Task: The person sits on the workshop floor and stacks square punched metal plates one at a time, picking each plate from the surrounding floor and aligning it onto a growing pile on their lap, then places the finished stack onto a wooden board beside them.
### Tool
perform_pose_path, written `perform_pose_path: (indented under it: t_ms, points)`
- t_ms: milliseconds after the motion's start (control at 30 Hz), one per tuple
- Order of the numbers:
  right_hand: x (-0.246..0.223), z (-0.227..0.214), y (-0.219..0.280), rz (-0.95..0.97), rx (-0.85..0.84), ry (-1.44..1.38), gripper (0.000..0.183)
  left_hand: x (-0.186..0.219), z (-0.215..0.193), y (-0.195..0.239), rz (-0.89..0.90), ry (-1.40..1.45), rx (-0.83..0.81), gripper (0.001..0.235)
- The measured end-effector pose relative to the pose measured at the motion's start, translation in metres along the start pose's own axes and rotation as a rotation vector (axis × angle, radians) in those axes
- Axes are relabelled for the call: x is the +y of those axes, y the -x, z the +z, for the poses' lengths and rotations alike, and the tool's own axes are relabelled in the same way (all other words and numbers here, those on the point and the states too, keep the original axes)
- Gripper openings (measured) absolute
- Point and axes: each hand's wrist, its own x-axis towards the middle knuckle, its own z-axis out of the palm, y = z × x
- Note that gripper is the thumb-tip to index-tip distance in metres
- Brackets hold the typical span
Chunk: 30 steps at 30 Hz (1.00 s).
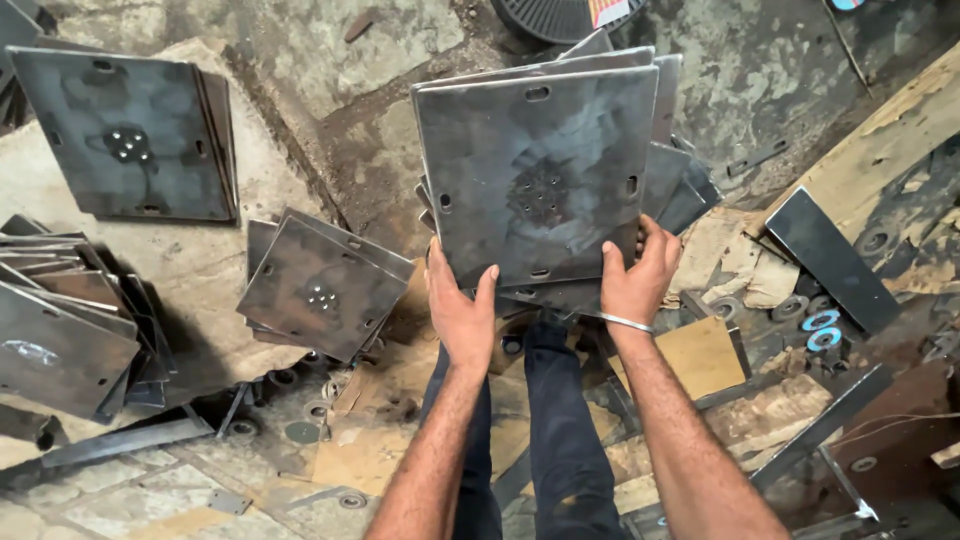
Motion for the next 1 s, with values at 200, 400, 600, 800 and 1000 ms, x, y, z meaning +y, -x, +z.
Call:
perform_pose_path:
  t_ms: [200,400,600,800,1000]
  points:
    - [-0.007,0.0,-0.008,0.045,-0.002,-0.078,0.049,-0.005,0.005,-0.002,0.032,-0.104,0.008,0.09]
    - [-0.024,-0.008,-0.011,-0.055,-0.022,0.027,0.053,-0.008,0.004,0.001,0.081,-0.124,-0.001,0.095]
    - [0.001,-0.037,-0.009,-0.216,-0.077,0.226,0.078,-0.026,-0.037,-0.001,0.323,-0.373,-0.114,0.081]
    - [0.034,-0.047,-0.013,-0.491,-0.251,0.278,0.078,-0.022,-0.051,-0.015,0.486,-0.434,-0.114,0.081]
    - [0.039,-0.049,-0.023,-0.618,-0.25,0.261,0.066,-0.042,-0.044,-0.026,0.521,-0.421,-0.127,0.075]
